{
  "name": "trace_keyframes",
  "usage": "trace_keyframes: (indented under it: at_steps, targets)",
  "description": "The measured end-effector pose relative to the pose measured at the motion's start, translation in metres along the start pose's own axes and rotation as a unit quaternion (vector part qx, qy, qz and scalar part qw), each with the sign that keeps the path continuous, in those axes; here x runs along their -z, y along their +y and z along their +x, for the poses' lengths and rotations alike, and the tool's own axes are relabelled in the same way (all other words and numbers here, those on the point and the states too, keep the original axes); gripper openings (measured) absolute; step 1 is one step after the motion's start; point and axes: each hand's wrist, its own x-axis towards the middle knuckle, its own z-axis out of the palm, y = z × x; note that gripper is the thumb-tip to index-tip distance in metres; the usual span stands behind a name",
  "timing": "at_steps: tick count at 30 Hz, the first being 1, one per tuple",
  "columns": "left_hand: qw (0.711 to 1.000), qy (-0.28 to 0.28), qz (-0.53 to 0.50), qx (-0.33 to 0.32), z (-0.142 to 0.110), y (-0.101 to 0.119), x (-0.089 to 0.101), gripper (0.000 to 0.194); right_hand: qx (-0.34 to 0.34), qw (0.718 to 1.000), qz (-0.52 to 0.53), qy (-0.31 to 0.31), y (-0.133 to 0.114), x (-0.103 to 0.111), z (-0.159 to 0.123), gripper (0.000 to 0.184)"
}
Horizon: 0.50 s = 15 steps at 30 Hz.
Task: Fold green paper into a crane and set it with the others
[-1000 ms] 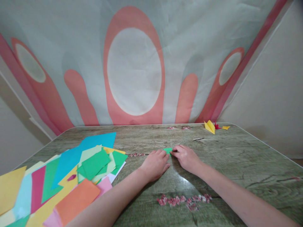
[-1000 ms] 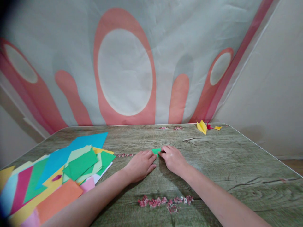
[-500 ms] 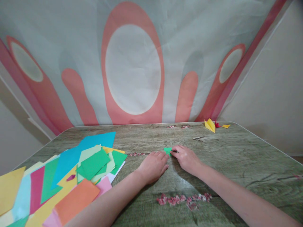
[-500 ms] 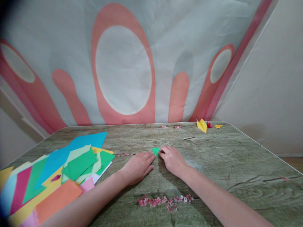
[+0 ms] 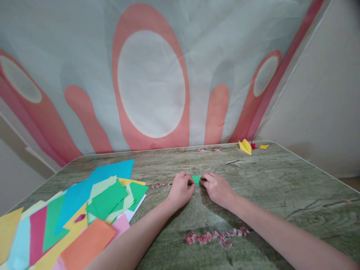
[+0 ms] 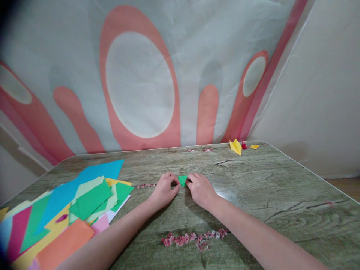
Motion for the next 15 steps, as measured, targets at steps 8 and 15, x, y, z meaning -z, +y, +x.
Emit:
trace_keyframes:
  at_steps: [8,15]
  targets:
    - [0.998,-0.041,0.038,0.031,0.009,-0.004,0.003,0.012,-0.03,0.999,-0.01,-0.021,-0.007,0.006,0.002,0.021]
    - [0.998,-0.049,0.028,-0.024,-0.001,-0.004,0.014,0.013,-0.044,0.999,-0.003,-0.017,-0.011,0.007,0.0,0.021]
